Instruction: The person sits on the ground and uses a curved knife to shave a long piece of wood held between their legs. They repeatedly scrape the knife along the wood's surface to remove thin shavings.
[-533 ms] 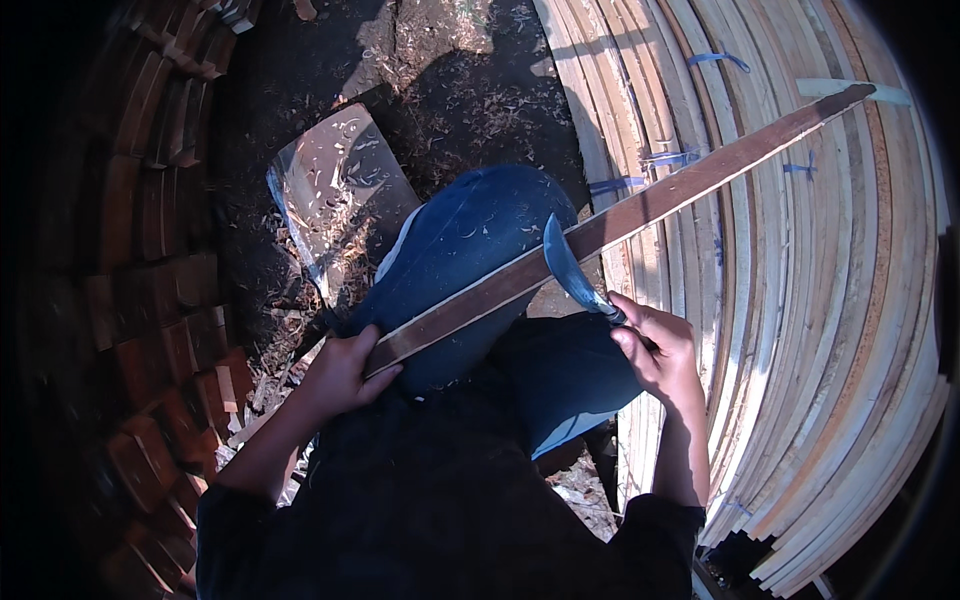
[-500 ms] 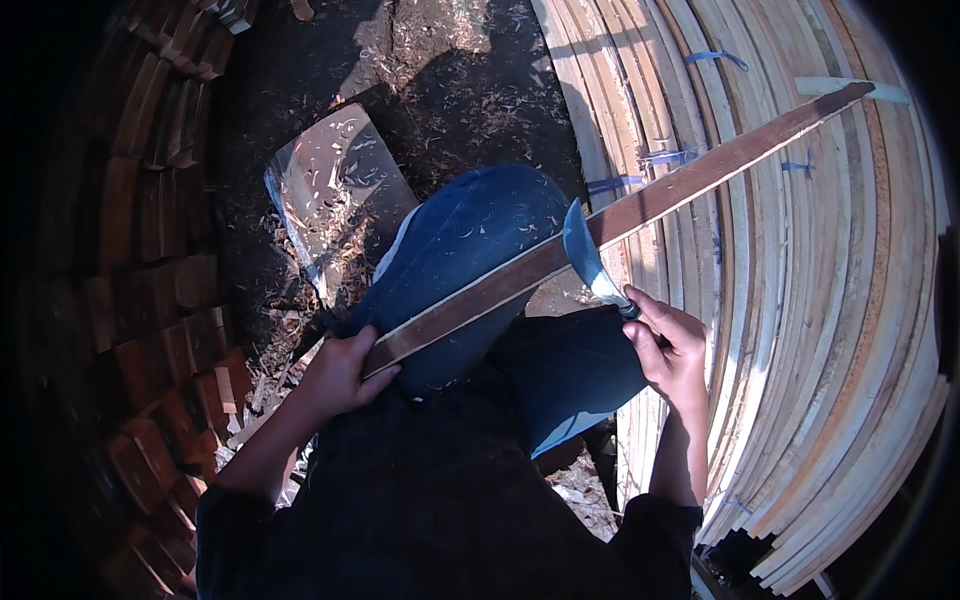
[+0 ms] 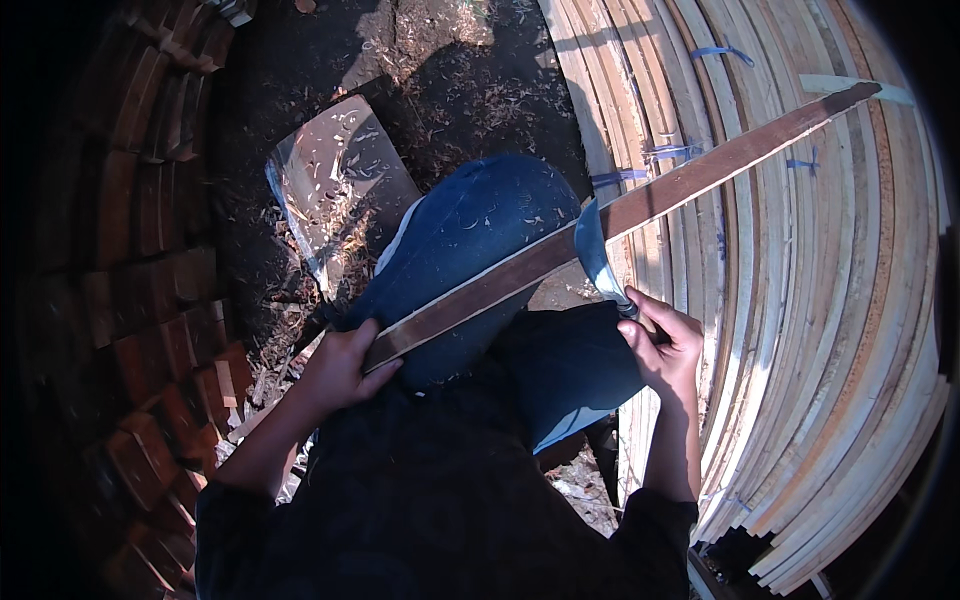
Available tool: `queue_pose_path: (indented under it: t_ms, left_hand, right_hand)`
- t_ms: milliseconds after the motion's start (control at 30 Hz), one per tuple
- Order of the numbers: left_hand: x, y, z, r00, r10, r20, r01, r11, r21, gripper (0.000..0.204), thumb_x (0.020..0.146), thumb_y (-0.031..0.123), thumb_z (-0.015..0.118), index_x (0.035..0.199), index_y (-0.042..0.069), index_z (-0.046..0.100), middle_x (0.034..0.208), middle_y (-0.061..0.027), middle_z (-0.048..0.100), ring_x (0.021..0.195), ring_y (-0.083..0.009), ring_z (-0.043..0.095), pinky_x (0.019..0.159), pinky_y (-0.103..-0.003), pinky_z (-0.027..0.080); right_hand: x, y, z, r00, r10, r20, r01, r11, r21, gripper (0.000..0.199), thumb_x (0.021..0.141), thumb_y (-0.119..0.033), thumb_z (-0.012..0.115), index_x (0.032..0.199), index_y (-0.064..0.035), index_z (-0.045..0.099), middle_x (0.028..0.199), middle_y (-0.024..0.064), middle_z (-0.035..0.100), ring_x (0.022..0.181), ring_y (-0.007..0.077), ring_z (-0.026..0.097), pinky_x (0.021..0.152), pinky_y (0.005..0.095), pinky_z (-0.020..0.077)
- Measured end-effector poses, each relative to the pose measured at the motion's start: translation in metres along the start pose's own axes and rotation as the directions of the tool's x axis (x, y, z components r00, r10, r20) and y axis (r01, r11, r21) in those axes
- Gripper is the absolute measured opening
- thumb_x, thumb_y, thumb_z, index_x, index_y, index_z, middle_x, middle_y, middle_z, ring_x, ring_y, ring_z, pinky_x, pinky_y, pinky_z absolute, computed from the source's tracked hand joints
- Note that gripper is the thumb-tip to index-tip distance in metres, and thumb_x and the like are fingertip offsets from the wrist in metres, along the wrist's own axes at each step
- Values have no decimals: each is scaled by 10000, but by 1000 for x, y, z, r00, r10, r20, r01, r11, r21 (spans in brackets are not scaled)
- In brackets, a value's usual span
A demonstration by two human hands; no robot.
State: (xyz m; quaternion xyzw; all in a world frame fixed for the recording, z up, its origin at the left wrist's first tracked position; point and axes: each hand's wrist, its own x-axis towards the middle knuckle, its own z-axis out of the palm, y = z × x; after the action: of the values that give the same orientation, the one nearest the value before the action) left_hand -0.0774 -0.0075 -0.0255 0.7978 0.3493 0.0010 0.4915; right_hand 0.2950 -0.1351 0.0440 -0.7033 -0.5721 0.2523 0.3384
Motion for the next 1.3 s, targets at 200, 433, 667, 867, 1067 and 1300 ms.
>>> queue_pose_path:
  t_ms: [200, 433, 667, 867, 1067, 1300]
  left_hand:
    - [1, 2, 1, 1000, -10, -1, 10, 1000, 14, 357, 814, 280, 725, 918, 22, 501, 672, -199, 599, 633, -384, 642, 564, -417, 511]
    - [4, 3, 3, 999, 23, -37, -22, 999, 28, 349, 804, 259, 732, 904, 24, 494, 665, -199, 588, 629, -385, 635, 559, -417, 502]
    - [3, 2, 0, 1000, 6, -14, -6, 1000, 18, 344, 809, 269, 723, 909, 30, 497, 683, -192, 604, 651, -377, 645, 572, -421, 511]
    - [2, -1, 4, 1000, 14, -13, -14, 1000, 11, 349, 813, 283, 717, 909, 31, 495, 689, -184, 607, 660, -378, 646, 587, -428, 508]
    - [-2, -1, 6, 999, 36, -25, -35, 999, 30, 344, 808, 267, 724, 916, 33, 496, 683, -179, 602, 645, -373, 643, 582, -418, 498]
    - [1, -5, 6, 998, 49, -49, -47, 999, 25, 345, 815, 274, 717, 888, 32, 483, 677, -191, 586, 652, -389, 631, 568, -416, 493]
  right_hand:
    - [-5, -10, 5, 956, 280, 87, -287, 954, 82, 361, 803, -45, 765, 1143, 17, 660, 754, 70, 656, 627, 50, 524, 579, 193, 415]
    - [-3, -14, 8, 946, 264, 188, -291, 946, 139, 393, 794, 6, 759, 1171, -4, 651, 801, 41, 673, 666, 63, 575, 632, 190, 455]
    - [-1, -8, 2, 931, 352, -97, -306, 897, 319, 350, 831, -14, 733, 1168, 16, 640, 889, 83, 681, 663, 48, 564, 590, 173, 436]
    - [-6, -16, 1, 922, 341, -183, -208, 837, 506, 343, 842, -29, 725, 1172, 13, 637, 825, 62, 680, 675, 52, 578, 599, 172, 446]
    - [-10, -16, 7, 978, 200, 58, -208, 955, 212, 210, 848, 63, 666, 1053, 18, 686, 813, 65, 675, 684, 51, 585, 631, 186, 460]
    - [-16, -12, 39, 937, 250, 242, -307, 922, 236, 140, 954, -59, 564, 1040, 4, 655, 723, 54, 662, 605, 101, 623, 543, 234, 473]
